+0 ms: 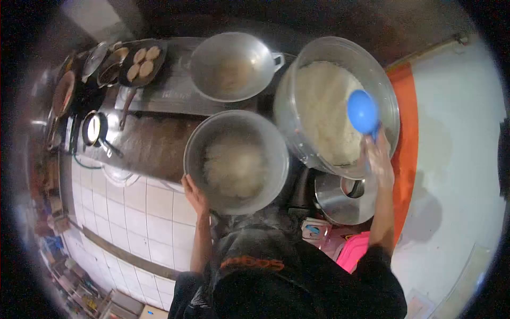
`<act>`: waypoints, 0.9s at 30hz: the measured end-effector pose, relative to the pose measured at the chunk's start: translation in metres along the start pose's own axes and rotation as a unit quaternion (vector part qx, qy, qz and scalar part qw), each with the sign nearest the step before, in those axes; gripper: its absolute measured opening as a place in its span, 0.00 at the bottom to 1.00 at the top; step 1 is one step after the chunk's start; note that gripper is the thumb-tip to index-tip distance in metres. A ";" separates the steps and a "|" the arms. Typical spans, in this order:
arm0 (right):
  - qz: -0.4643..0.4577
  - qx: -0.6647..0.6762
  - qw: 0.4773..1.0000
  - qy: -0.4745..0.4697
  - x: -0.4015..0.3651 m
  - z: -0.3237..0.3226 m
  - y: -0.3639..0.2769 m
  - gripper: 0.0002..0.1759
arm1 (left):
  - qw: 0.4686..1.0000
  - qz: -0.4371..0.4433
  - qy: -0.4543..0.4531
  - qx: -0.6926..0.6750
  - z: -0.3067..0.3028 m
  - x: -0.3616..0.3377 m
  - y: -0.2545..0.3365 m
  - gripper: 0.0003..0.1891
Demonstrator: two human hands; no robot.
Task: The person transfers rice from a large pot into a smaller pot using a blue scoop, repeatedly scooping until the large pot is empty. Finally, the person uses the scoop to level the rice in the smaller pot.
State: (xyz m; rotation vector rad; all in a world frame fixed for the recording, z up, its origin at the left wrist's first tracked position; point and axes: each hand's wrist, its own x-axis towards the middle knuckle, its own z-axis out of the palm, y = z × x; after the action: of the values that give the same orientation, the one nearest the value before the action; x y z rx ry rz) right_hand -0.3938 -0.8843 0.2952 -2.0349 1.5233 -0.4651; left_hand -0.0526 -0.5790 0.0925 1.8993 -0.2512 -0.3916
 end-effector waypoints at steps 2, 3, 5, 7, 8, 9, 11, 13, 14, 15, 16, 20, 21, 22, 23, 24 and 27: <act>0.004 -0.194 0.981 -0.007 0.036 -0.007 -0.007 0.18 | 1.000 0.020 -0.002 -0.018 -0.001 0.002 -0.005 0.23; 0.004 -0.194 0.981 -0.001 0.058 -0.004 0.012 0.18 | 0.999 0.050 -0.006 -0.008 -0.001 0.003 -0.012 0.23; -0.071 -0.207 0.973 -0.078 0.100 0.017 0.065 0.16 | 0.997 0.081 -0.006 0.006 -0.002 0.005 -0.032 0.23; -0.068 -0.201 0.976 -0.047 0.128 0.043 0.052 0.11 | 0.984 0.161 0.050 0.051 0.001 0.007 -0.047 0.23; -0.070 -0.196 0.977 -0.048 0.144 0.054 0.049 0.11 | 0.984 0.163 0.054 0.055 0.001 0.008 -0.047 0.23; -0.181 -0.146 0.971 -0.060 0.159 0.064 0.047 0.11 | 0.992 0.117 0.030 0.035 -0.001 0.007 -0.037 0.24; -0.287 -0.088 0.951 -0.072 0.181 0.081 0.038 0.10 | 0.997 0.071 0.005 0.021 0.000 0.006 -0.027 0.24; -0.087 -0.077 0.937 -0.328 0.196 0.089 0.023 0.13 | 0.999 0.028 0.032 -0.001 0.004 0.005 -0.020 0.24; -0.085 -0.074 0.937 -0.329 0.199 0.092 0.019 0.13 | 0.999 0.029 0.031 0.003 0.005 0.005 -0.015 0.24; -0.166 -0.151 0.909 -0.352 0.203 0.095 0.015 0.13 | 1.000 0.005 0.022 -0.006 0.006 0.005 -0.010 0.24; -0.246 -0.226 0.867 -0.370 0.206 0.099 0.013 0.14 | 1.000 -0.020 0.015 -0.015 0.005 0.004 -0.008 0.24; -0.256 -0.305 0.793 -0.461 0.199 0.121 0.033 0.12 | 0.997 0.035 0.040 0.063 0.002 0.005 -0.020 0.24; -0.248 -0.287 0.780 -0.497 0.198 0.128 0.057 0.12 | 0.998 0.016 0.040 0.038 0.005 0.006 -0.015 0.24; -0.239 -0.268 0.765 -0.534 0.189 0.127 0.063 0.11 | 0.999 -0.004 0.039 0.013 0.007 0.004 -0.010 0.24; -0.237 -0.268 0.764 -0.536 0.179 0.122 0.071 0.11 | 0.999 -0.007 0.038 0.014 0.007 0.002 -0.005 0.24; -0.218 -0.241 0.770 -0.550 0.160 0.104 0.059 0.12 | 1.000 0.001 0.015 0.017 0.005 0.003 0.000 0.23; -0.161 -0.274 0.753 -0.576 0.126 0.092 0.082 0.12 | 1.000 0.005 -0.001 0.022 0.004 0.003 -0.004 0.22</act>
State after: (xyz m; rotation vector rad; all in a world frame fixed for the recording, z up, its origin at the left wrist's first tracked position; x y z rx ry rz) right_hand -0.3661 -1.0006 0.1663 -2.2211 0.5155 1.1079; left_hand -0.0512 -0.5822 0.0870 1.9407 -0.2722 -0.3844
